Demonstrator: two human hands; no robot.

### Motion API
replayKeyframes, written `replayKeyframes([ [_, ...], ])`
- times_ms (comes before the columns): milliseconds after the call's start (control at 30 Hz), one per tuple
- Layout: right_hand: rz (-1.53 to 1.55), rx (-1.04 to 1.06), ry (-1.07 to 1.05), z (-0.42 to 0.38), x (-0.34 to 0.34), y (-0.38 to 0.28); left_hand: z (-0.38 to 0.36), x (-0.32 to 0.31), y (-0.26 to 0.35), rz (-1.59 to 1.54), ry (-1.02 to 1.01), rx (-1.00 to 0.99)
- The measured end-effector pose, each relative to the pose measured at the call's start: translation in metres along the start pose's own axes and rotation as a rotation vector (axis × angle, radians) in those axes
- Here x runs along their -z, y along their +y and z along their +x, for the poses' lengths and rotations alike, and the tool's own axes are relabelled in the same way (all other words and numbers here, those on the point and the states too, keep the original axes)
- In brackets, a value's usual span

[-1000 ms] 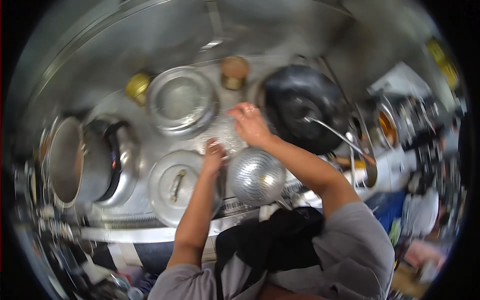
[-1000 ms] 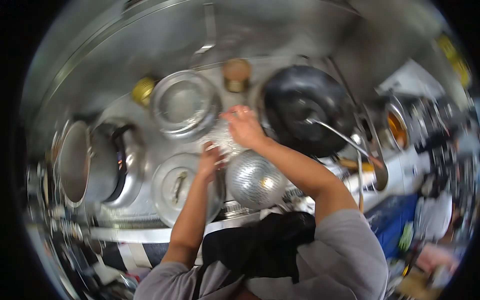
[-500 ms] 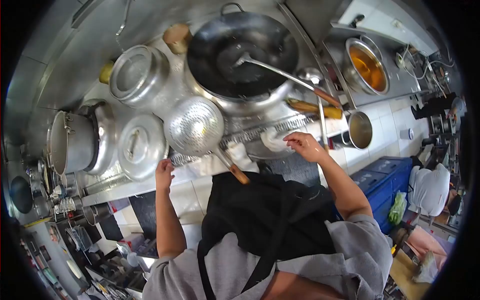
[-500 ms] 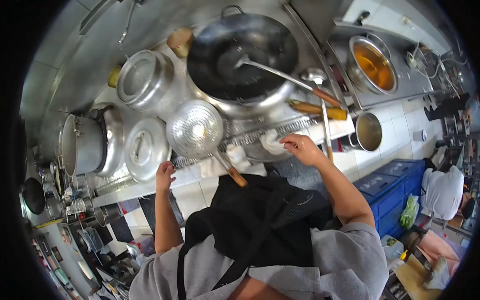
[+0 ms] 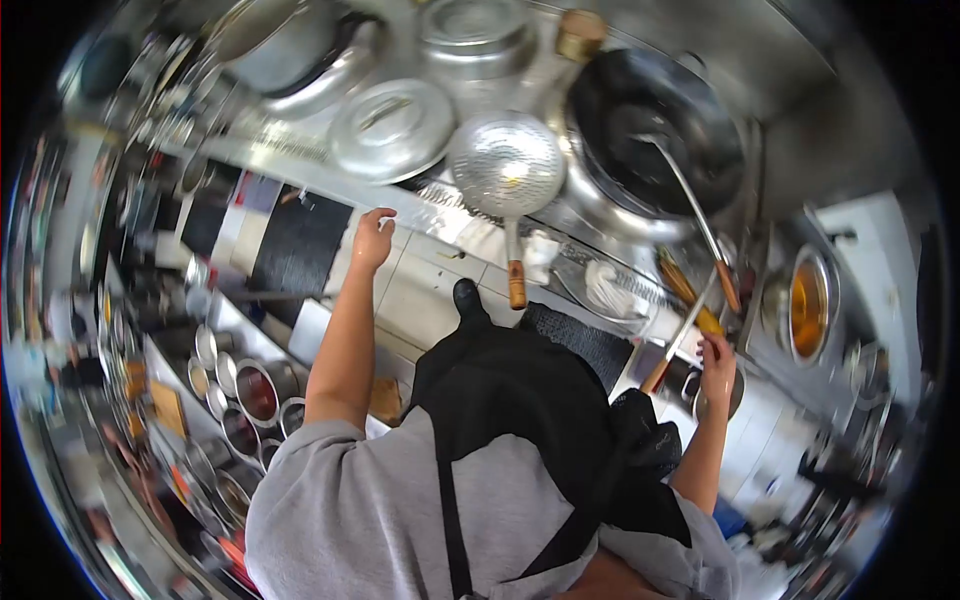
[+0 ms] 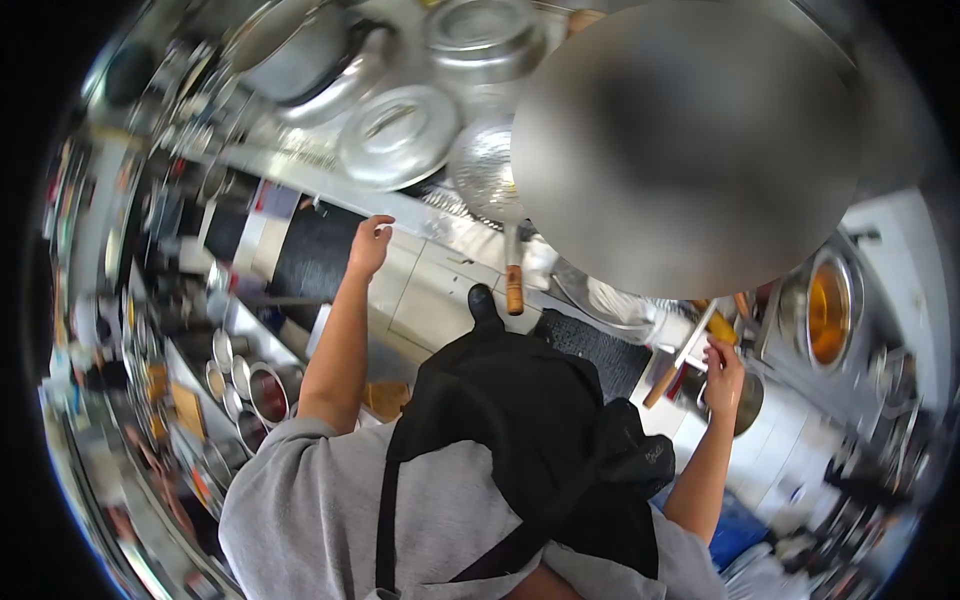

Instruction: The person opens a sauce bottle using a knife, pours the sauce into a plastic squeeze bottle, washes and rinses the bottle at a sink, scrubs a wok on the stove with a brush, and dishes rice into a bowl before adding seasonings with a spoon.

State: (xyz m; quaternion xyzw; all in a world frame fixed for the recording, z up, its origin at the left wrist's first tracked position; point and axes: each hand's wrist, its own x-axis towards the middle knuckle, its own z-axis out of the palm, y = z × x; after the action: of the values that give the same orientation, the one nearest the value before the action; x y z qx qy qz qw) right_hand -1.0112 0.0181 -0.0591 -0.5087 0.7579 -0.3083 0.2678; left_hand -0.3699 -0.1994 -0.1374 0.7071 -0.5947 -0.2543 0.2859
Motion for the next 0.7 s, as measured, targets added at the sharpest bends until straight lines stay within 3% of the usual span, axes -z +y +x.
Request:
replayKeyframes([
  [67, 0.017, -0.008, -0.048, 0.016, -0.006, -0.011, -0.027, 0.004, -0.044, -0.05, 0.001, 0.223],
  [100, -0.006, 0.019, -0.076, 0.025, -0.012, -0.018, -0.04, -0.001, -0.082, -0.027, 0.055, 0.189],
  [200, -0.011, 0.109, -0.218, 0.054, -0.034, -0.035, -0.098, -0.004, -0.148, -0.092, 0.132, 0.359],
  [267, -0.039, 0.237, -0.297, 0.067, -0.057, -0.061, -0.128, -0.01, -0.176, -0.066, 0.144, 0.562],
  [333, -0.162, 0.281, -0.439, 0.083, -0.079, -0.08, -0.147, -0.019, -0.193, -0.252, 0.183, 0.662],
  [433, -0.022, 0.211, -0.593, 0.113, -0.114, -0.081, -0.156, -0.02, -0.194, -0.215, 0.178, 0.665],
  [467, 0.032, 0.158, -0.642, 0.118, -0.125, -0.089, -0.154, -0.034, -0.208, -0.242, 0.218, 0.583],
  [533, -0.125, 0.363, -0.655, 0.122, -0.142, -0.117, -0.143, -0.031, -0.184, -0.135, 0.207, 0.551],
  [600, -0.201, 0.369, -0.726, 0.136, -0.154, -0.131, -0.126, -0.046, -0.181, -0.336, 0.127, 0.583],
  [700, -0.282, 0.411, -0.749, 0.158, -0.17, -0.156, -0.111, -0.049, -0.153, -0.174, 0.123, 0.419],
])
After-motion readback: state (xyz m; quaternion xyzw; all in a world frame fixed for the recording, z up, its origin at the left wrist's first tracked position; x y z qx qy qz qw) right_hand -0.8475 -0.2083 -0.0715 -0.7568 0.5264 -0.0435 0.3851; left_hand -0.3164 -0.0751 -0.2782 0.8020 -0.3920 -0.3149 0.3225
